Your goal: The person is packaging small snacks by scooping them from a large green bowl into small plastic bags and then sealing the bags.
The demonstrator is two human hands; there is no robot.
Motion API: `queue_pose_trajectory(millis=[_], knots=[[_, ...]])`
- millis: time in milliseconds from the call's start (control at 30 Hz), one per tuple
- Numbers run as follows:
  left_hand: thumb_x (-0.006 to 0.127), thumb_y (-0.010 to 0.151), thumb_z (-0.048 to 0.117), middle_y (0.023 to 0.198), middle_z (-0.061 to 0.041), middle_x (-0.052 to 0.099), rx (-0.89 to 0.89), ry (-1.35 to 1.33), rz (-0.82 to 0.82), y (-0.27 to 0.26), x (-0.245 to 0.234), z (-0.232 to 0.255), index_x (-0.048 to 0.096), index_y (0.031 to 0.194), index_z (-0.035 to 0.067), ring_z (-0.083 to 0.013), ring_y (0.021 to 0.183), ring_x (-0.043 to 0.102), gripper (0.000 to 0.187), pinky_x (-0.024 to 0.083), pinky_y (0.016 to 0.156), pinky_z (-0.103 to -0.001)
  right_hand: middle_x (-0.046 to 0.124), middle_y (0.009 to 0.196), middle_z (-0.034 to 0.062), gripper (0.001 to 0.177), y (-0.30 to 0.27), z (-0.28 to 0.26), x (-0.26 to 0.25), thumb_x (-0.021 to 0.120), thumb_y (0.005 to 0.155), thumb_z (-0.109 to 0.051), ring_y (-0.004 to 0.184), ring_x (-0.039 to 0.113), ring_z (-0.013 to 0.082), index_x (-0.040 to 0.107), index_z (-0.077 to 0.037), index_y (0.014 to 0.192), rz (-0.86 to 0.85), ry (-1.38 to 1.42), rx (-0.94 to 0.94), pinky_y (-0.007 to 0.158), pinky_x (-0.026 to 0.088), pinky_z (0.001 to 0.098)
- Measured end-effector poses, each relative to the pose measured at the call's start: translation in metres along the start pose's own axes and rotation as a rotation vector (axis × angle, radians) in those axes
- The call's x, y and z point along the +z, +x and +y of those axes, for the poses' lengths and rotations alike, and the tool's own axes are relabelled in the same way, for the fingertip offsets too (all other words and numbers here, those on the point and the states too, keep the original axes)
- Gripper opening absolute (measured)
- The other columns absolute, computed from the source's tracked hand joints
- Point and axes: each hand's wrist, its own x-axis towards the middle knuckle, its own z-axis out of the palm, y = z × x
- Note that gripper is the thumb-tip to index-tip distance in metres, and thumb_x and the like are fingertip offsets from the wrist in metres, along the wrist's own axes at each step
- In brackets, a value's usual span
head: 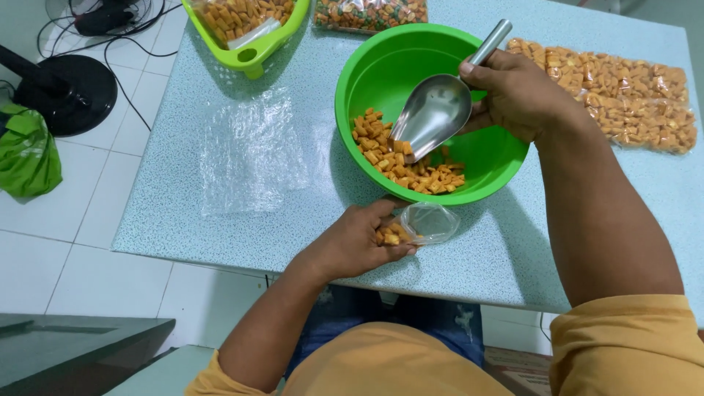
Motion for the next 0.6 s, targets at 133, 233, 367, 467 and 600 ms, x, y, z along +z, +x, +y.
queue_pose_trajectory(millis=[133, 233, 367, 467, 600], knots=[[0.079, 0.083, 0.038, 0.12, -0.01, 0.076, -0.014, 0.009, 0.002, 0.0, 0.001, -0.003, 0.056, 0.14, 0.01, -0.0273, 0.109, 0.073, 0.067, 0.058, 0.083, -0.037, 0.06, 0.117, 0.0133, 0.022, -0.01, -0.007, 0.008, 0.052, 0.108, -0.025, 0.091, 0.066, 0.0346, 0.052, -0.007, 0.121, -0.018, -0.027, 0.025, 0.084, 0.066, 0.0522], [0.08, 0.082, 0.041, 0.116, -0.008, 0.078, 0.012, 0.007, 0.02, -0.001, 0.002, -0.005, 0.058, 0.137, 0.011, -0.0246, 0.108, 0.074, 0.066, 0.057, 0.084, -0.036, 0.061, 0.108, 0.0143, 0.021, -0.002, 0.005, -0.002, 0.05, 0.111, -0.025, 0.085, 0.067, 0.0315, 0.05, -0.005, 0.117, -0.05, 0.029, -0.013, 0.083, 0.066, 0.0525], [0.081, 0.083, 0.034, 0.116, -0.008, 0.075, -0.009, -0.045, 0.003, -0.001, 0.001, -0.005, 0.058, 0.131, 0.01, -0.0236, 0.107, 0.072, 0.058, 0.056, 0.082, -0.036, 0.062, 0.089, 0.0051, 0.016, 0.002, 0.021, -0.022, 0.054, 0.112, -0.026, 0.069, 0.065, 0.0191, 0.055, -0.009, 0.115, -0.12, 0.165, -0.123, 0.068, 0.067, 0.0414], [0.082, 0.082, 0.035, 0.113, -0.007, 0.075, 0.0, -0.052, 0.013, -0.001, 0.002, -0.008, 0.061, 0.127, 0.009, -0.0221, 0.102, 0.072, 0.056, 0.055, 0.08, -0.035, 0.064, 0.083, 0.0012, 0.015, -0.008, 0.025, -0.033, 0.057, 0.111, -0.023, 0.065, 0.066, 0.0125, 0.057, -0.009, 0.117, -0.206, 0.268, -0.194, 0.066, 0.067, 0.0353], [0.083, 0.079, 0.033, 0.118, -0.007, 0.077, -0.034, -0.127, 0.021, -0.001, 0.003, -0.007, 0.06, 0.132, 0.008, -0.019, 0.109, 0.074, 0.063, 0.058, 0.089, -0.032, 0.063, 0.073, -0.0042, 0.011, -0.039, 0.016, -0.037, 0.06, 0.108, -0.018, 0.057, 0.065, 0.006, 0.062, -0.01, 0.116, -0.332, 0.409, -0.34, 0.051, 0.059, 0.0185]])
